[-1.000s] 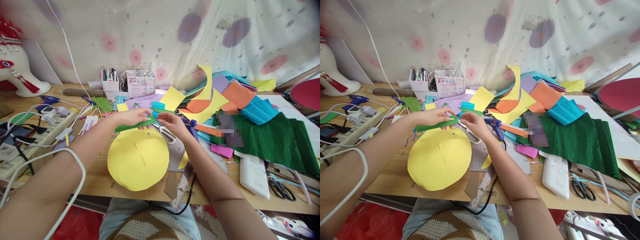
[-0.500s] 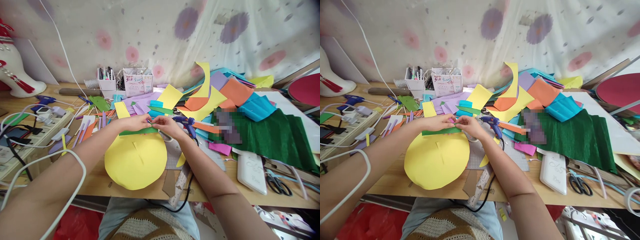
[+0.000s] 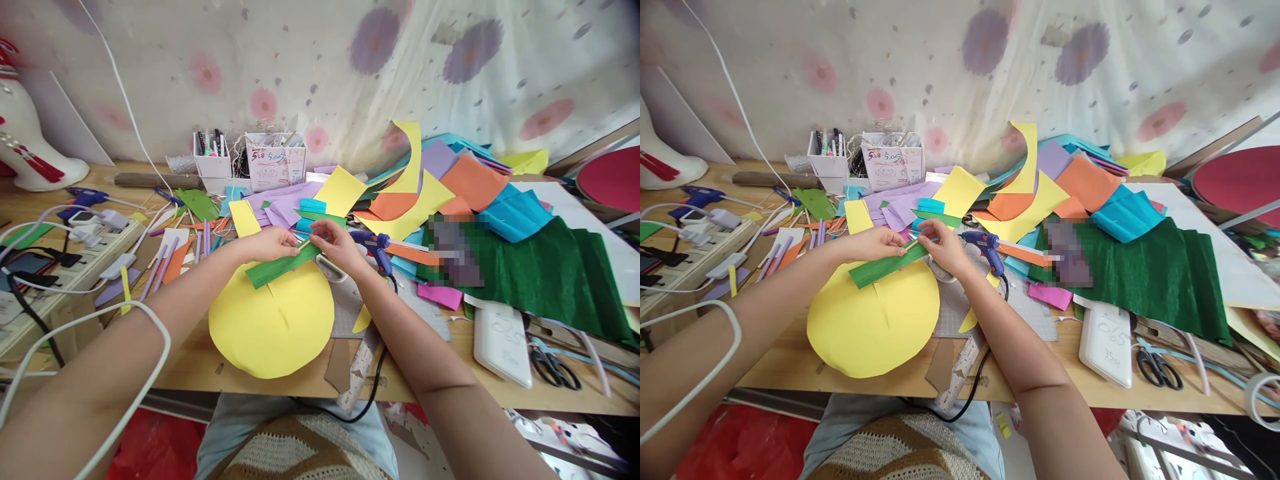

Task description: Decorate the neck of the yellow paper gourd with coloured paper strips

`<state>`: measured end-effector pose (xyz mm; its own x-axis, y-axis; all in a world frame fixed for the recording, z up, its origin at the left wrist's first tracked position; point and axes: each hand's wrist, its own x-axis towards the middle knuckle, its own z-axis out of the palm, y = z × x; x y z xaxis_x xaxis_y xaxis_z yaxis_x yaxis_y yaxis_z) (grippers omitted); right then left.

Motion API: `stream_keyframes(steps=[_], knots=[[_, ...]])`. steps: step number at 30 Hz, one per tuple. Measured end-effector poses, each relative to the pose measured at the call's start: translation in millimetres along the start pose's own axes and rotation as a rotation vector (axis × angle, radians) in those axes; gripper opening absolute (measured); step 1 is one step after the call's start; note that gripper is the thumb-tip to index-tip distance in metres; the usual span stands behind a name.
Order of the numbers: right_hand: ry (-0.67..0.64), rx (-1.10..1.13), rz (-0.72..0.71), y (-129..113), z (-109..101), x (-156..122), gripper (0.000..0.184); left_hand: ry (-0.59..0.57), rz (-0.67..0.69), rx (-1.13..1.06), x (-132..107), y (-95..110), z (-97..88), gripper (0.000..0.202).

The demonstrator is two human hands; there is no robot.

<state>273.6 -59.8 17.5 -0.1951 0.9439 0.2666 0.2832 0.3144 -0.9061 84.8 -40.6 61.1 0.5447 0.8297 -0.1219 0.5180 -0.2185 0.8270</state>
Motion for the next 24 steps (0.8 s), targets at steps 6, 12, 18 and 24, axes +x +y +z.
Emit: stream_keyframes(steps=[6, 12, 18, 24], knots=[[-0.143, -0.316, -0.226, -2, -7, -3, 0.011, -0.184, -0.176, -0.235, -2, 1, 3.3, 0.021], [0.055, -0.376, -0.179, 3, -12, 1, 0.012, -0.102, -0.343, -0.514, 7, -8, 10.6, 0.022], [0.180, -0.005, 0.106, 0, -9, 4, 0.022, 0.176, -0.171, -0.453, 19, -1, 22.2, 0.019], [0.007, 0.211, 0.193, -7, 5, 0, 0.027, 0.186, -0.274, -0.640, 13, 10, 16.5, 0.031]])
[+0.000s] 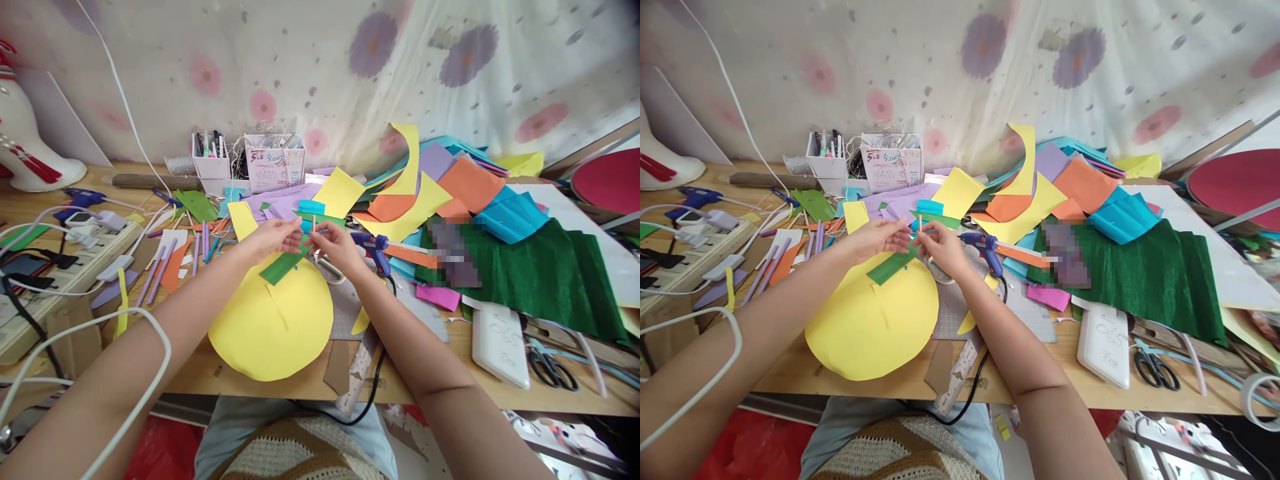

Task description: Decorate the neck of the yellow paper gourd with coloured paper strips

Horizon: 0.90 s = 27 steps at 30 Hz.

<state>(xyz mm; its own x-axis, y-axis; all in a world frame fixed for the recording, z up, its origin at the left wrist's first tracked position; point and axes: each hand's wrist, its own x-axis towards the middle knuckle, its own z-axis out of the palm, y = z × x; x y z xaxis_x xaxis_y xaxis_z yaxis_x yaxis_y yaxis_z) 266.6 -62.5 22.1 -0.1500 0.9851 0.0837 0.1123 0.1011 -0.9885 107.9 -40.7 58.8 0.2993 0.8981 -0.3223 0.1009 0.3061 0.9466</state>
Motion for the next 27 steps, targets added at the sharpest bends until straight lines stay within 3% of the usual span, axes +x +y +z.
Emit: stream_keyframes(steps=[4, 11, 16, 20, 23, 27], knots=[[-0.035, -0.227, -0.081, 2, 7, -4, 0.025, -0.233, -0.274, -0.114, -6, 2, -4.7, 0.042], [-0.061, -0.334, -0.132, 7, 7, -4, 0.024, -0.323, -0.401, -0.239, -4, -2, -13.4, 0.038], [-0.054, -0.382, -0.125, 5, 4, -5, 0.026, -0.202, -0.283, -0.204, -8, 0, -14.9, 0.023], [0.056, -0.665, -0.045, 2, -8, -3, 0.021, -0.117, -0.106, -0.112, -13, 3, -21.8, 0.018], [0.116, -0.927, -0.026, 6, -17, 2, 0.020, -0.043, 0.049, -0.018, -13, 0, -30.4, 0.033], [-0.001, -1.233, 0.008, 11, -16, 17, 0.026, 0.046, 0.179, 0.099, -7, -5, -48.6, 0.051]])
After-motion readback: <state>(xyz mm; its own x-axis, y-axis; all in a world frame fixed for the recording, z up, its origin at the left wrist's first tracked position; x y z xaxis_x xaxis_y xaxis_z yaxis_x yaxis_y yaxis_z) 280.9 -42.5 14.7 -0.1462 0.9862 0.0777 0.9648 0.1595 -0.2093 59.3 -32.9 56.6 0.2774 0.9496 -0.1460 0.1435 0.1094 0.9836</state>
